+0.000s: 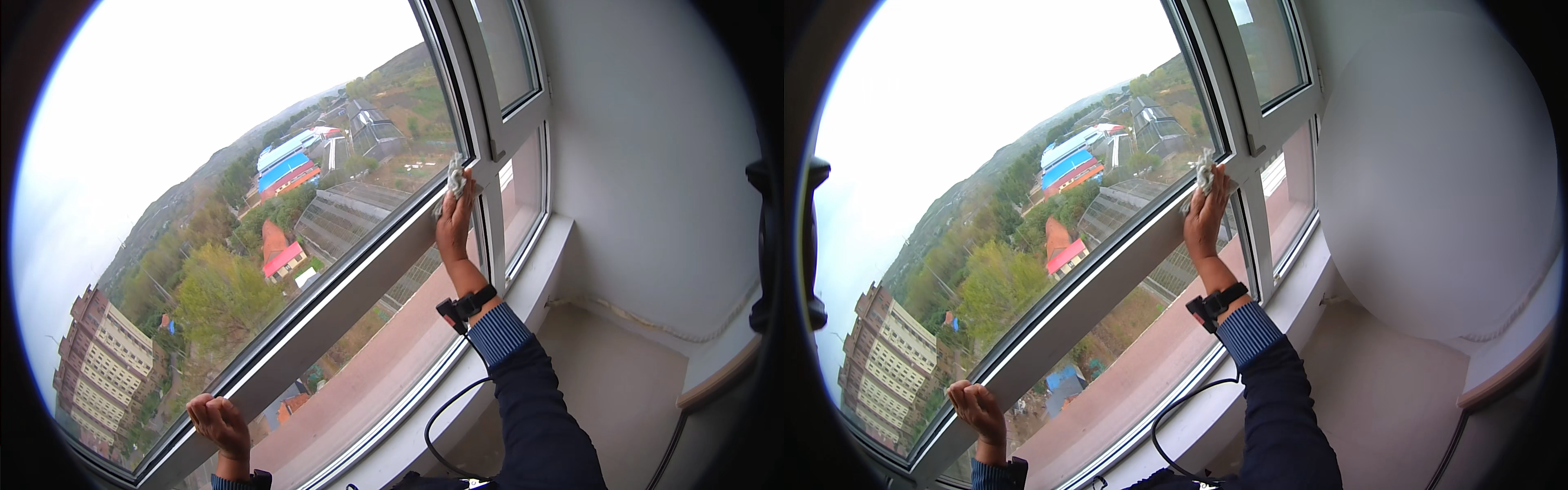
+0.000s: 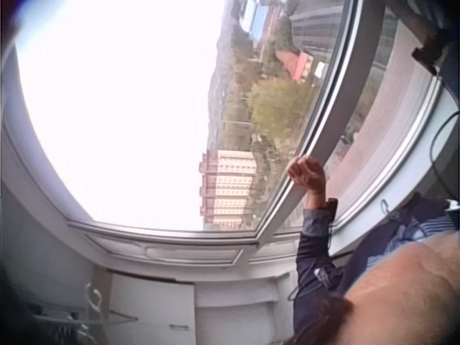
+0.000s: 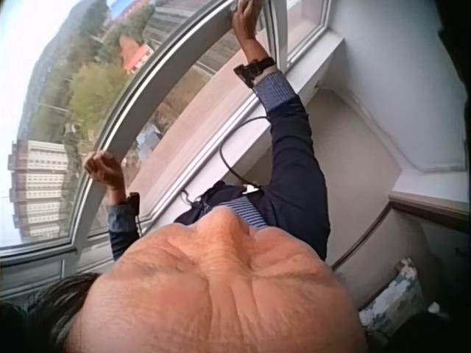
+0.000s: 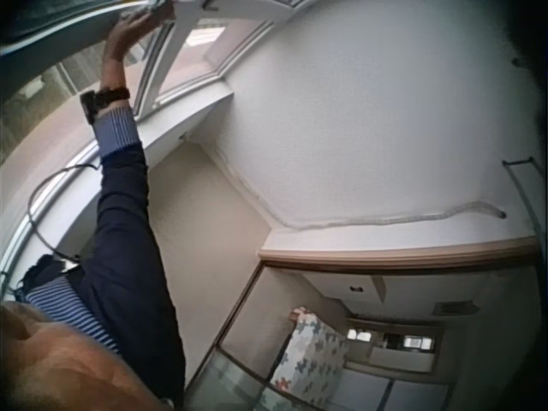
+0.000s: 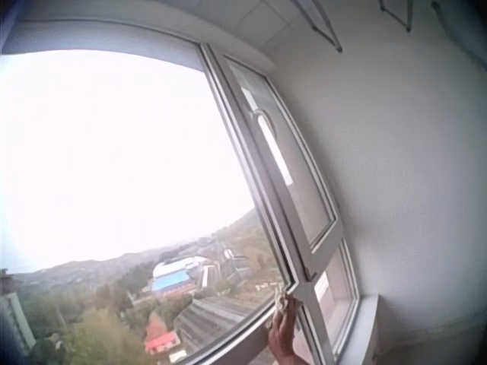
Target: The person wipes the interior window frame and sill with a cloth, moving along the frame and then across the sill. The person uses a cloth to clean the frame and sill surfaces.
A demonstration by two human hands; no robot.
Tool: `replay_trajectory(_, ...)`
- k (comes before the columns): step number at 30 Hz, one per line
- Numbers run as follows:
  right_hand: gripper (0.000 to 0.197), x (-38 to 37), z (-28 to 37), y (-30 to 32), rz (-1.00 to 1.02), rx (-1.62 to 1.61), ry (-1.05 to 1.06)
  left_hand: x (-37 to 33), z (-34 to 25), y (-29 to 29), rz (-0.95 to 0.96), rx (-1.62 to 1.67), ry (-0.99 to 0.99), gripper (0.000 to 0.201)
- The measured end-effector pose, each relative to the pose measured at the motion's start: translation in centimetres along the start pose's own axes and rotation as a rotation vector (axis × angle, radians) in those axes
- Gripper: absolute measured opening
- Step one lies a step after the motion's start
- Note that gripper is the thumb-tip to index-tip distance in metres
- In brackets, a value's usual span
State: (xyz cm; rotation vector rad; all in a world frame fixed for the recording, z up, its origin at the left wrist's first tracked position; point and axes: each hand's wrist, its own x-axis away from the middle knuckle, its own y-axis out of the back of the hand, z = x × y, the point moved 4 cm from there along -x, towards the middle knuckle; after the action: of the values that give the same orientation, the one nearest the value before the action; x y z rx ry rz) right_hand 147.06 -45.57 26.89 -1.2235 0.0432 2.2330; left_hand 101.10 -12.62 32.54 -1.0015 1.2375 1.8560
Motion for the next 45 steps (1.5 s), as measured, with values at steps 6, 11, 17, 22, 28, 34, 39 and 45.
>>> replay_trajectory(6, 0.054, -4.5, -10.8, 0.1, -0.067, 0.023, -0.201, 0.2, 0.3, -0.2, 0.003, 0.033, 0.016, 0.018)
replay_trajectory(11, 0.057, -0.9, -16.1, 1.2, -0.019, 0.030, -0.178, 0.3, 0.2, -0.4, 0.003, -0.013, 0.008, 0.022)
replay_trajectory(17, 0.059, 6.2, -24.0, 3.5, -0.001, 0.081, -0.356, 0.4, 0.4, -0.3, 0.030, -0.017, 0.023, 0.020)
replay_trajectory(22, 0.050, 0.5, -24.9, 2.6, -0.035, -0.249, -0.559, 0.8, 1.0, -0.3, 0.015, -0.015, 0.048, 0.021)
replay_trajectory(28, 0.054, -2.7, -23.4, 2.6, 0.012, -0.219, -0.371, 1.3, 1.3, -0.1, 0.038, -0.093, 0.052, 0.027)
replay_trajectory(34, 0.042, 11.7, -36.1, 6.0, 0.141, 0.595, -0.151, 2.0, 2.6, -0.3, 0.025, -0.096, 0.079, 0.024)
replay_trajectory(39, 0.053, 25.8, -45.4, 10.8, 0.163, 0.457, -0.507, 3.3, 4.2, -0.2, 0.013, -0.086, 0.179, 0.030)
replay_trajectory(45, 0.059, 35.4, -41.3, 14.4, 0.174, 0.320, -1.086, 2.6, 3.1, -0.4, -0.017, -0.143, 0.189, 0.028)
